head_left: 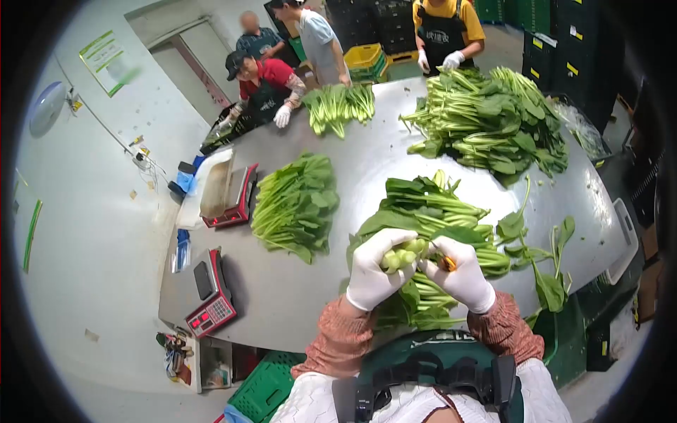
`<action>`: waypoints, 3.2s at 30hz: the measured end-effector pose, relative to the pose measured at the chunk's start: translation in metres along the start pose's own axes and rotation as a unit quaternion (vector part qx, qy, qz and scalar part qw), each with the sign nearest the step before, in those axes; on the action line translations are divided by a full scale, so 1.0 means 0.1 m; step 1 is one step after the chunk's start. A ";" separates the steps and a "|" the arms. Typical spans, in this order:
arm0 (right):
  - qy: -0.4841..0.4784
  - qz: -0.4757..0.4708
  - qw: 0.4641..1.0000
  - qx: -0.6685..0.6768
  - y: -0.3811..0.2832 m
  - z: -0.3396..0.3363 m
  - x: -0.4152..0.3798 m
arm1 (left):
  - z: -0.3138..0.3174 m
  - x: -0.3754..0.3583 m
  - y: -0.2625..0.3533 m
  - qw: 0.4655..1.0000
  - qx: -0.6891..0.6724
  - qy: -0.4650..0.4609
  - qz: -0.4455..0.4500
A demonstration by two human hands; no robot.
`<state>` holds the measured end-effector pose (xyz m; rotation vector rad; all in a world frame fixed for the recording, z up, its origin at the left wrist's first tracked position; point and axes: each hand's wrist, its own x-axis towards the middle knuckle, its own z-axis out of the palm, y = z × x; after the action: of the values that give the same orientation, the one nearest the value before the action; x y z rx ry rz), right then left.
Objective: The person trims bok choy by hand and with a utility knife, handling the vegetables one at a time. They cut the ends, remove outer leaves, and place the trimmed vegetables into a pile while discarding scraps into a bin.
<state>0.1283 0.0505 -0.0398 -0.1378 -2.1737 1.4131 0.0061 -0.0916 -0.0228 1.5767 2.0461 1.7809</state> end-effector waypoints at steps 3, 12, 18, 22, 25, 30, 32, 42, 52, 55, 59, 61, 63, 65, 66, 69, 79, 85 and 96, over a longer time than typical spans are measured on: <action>-0.001 0.037 0.999 -0.023 0.02 -0.12 -0.08 | -0.13 -0.01 -0.01 0.995 0.066 0.074 -0.024; 0.227 0.146 0.904 -0.332 0.82 -1.20 -0.91 | -1.41 -0.71 -0.87 0.771 -0.391 0.466 -0.186; 0.164 0.300 0.862 -0.374 1.16 -1.52 -1.77 | -2.05 -1.71 -1.89 0.597 -0.466 0.600 -0.258; 0.151 0.299 0.868 -0.366 1.06 -1.24 -1.59 | -2.36 -1.43 -2.29 0.599 -0.416 0.605 -0.320; 0.158 0.277 0.880 -0.351 1.06 -1.07 -1.44 | -2.96 -1.10 -3.03 0.603 -0.453 0.570 -0.325; 0.128 0.269 0.893 -0.338 1.07 -0.91 -1.38 | -3.27 -0.11 -3.16 0.613 -0.333 0.567 -0.437; 0.120 0.295 0.893 -0.319 0.92 -0.75 -1.23 | -3.28 -0.15 -3.36 0.643 -0.315 0.503 -0.484; 0.047 0.208 0.885 -0.414 1.41 -0.47 -0.89 | -2.21 -1.51 -2.90 0.705 -0.293 0.419 -0.492; -0.036 0.225 0.888 -0.399 2.45 -0.83 -0.57 | -1.74 -1.48 -2.08 0.808 -0.255 0.330 -0.417; 0.041 0.224 0.896 -0.380 2.61 -1.37 -1.09 | -1.77 -1.70 -1.84 0.844 -0.212 0.300 -0.391; 0.036 0.392 0.812 -0.431 2.59 -2.06 -1.99 | -1.74 -2.03 -1.58 0.806 -0.150 0.363 -0.442; 0.096 0.397 0.798 -0.443 2.48 -2.12 -2.09 | -1.58 -2.03 -1.44 0.798 -0.121 0.373 -0.459; 0.146 0.368 0.811 -0.430 2.20 -1.99 -1.87 | -1.52 -2.01 -1.40 0.808 -0.109 0.361 -0.452; 0.162 0.275 0.880 -0.351 2.30 -1.76 -1.59 | -1.35 -1.76 -1.36 0.833 -0.127 0.323 -0.431; 0.129 0.264 0.907 -0.302 2.31 -1.59 -1.37 | -1.21 -1.59 -1.33 0.845 -0.137 0.304 -0.419; 0.056 0.212 0.921 -0.323 2.30 -0.97 -0.71 | -0.64 -0.94 -1.10 0.901 -0.143 0.223 -0.343; 0.054 0.267 0.962 -0.022 1.85 -0.83 -0.37 | -0.05 -0.71 -0.70 0.980 0.152 0.021 -0.127; 0.133 0.097 0.986 0.014 0.81 -0.87 -0.45 | 0.61 -0.06 -0.06 0.927 0.344 -0.031 0.147; 0.229 -0.015 0.935 -0.270 0.49 -0.92 -0.87 | 1.20 0.18 0.09 0.966 0.172 -0.156 0.110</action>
<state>0.2374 0.1157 -0.0872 -0.5702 -2.0823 0.6392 0.0717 0.0082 -0.0488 2.0905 2.1750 1.1590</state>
